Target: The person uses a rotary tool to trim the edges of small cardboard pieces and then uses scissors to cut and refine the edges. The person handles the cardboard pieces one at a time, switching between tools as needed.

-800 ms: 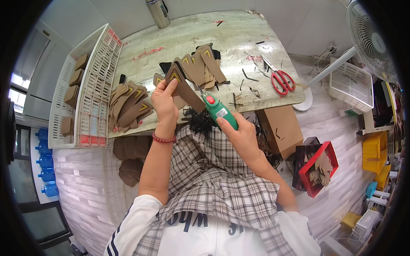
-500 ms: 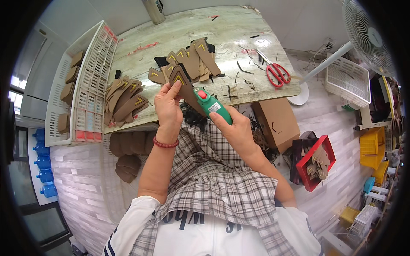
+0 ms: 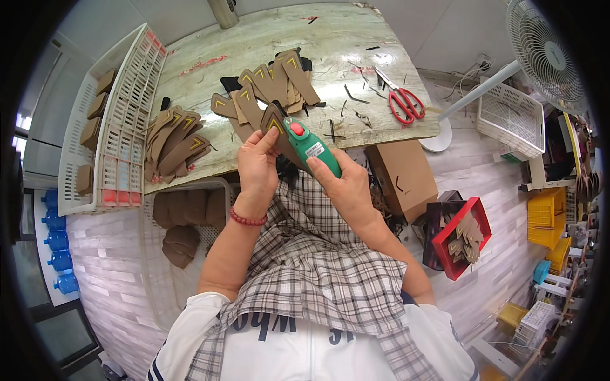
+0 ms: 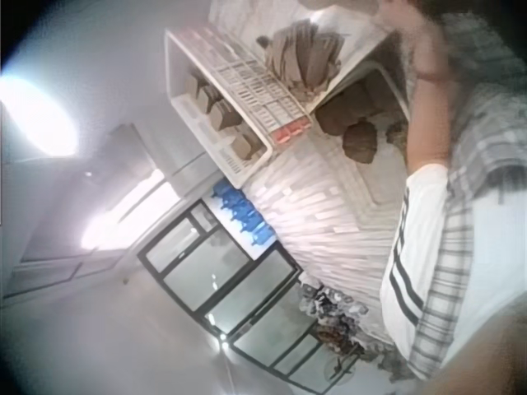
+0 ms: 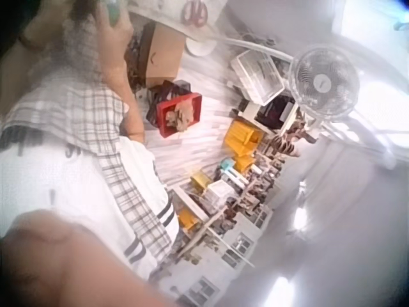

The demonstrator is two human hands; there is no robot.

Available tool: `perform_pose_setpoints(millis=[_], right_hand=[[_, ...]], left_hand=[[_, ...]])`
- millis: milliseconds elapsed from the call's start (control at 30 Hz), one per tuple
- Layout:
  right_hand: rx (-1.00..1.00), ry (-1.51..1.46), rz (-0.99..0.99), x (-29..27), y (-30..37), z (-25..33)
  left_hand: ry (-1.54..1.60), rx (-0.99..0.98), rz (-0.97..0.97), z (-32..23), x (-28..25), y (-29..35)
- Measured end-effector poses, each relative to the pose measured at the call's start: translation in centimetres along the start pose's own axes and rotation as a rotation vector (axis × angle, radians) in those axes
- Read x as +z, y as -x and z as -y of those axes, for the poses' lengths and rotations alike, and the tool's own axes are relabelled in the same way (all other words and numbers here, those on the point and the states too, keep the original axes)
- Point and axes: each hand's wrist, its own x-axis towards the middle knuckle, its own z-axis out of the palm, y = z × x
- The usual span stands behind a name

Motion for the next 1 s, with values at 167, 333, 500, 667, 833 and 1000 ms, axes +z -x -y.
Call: perform_pose_setpoints(millis=[167, 333, 500, 667, 833, 1000], right_hand=[[-0.014, -0.005, -0.021, 0.0, 0.0, 0.2], [0.071, -0.032, 0.010, -0.4, 0.4, 1.3], [0.059, -0.023, 0.044, -0.9, 0.4, 0.8], [0.071, -0.011, 0.065, -1.3, 0.5, 0.4], [0.086, 0.002, 0.079, -1.4, 0.5, 0.8], [0.093, 0.020, 0.133, -1.9, 0.4, 0.4]], left_hand=[[-0.026, -0.011, 0.005, 1.1, -0.7, 0.4], [-0.138, 0.073, -0.002, 0.3, -1.0, 0.7], [-0.203, 0.111, 0.061, -0.9, -2.0, 0.1], [-0.273, 0.069, 0.124, -2.0, -2.3, -0.3], [-0.381, 0.155, 0.167, -2.5, -2.9, -0.8], [-0.454, 0.117, 0.191, -3.5, -3.4, -1.1]])
